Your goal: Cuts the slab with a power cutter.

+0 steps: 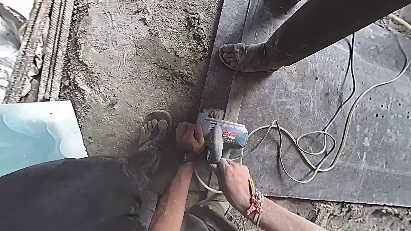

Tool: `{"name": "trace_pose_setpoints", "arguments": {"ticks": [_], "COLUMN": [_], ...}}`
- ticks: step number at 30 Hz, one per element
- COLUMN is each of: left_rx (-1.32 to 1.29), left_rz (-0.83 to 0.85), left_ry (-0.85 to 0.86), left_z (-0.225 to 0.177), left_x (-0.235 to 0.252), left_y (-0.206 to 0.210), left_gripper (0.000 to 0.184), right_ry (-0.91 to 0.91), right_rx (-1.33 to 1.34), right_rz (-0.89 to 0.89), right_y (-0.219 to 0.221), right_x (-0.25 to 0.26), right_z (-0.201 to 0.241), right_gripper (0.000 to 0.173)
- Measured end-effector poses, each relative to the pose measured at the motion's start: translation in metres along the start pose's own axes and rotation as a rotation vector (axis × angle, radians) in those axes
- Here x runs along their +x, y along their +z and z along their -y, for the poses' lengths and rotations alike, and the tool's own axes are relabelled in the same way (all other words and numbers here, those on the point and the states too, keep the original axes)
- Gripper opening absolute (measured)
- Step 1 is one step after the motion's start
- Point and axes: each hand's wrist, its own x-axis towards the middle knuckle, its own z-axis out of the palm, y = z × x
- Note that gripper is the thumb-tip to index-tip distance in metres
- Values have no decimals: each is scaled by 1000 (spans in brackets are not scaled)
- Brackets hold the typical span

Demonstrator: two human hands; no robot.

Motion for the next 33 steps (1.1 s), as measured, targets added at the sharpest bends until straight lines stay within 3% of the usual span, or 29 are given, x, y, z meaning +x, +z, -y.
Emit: {"name": "trace_pose_setpoints", "arguments": {"ticks": [8,16,33], "left_rx": [-3,-27,-48], "left_rz": [24,5,0], "left_ry": [-18,9,25], "left_z": [-1,0,3], "left_x": [4,11,21], "left_y": [3,8,19], "left_gripper": [52,51,52], "right_ry": [31,13,8], "right_rx": [-6,3,23], "right_rz": [45,-81,-155], "right_y": [-5,-1,-4], "right_x": [6,10,19], "right_z": [1,-2,-5], "right_gripper": [41,36,34]}}
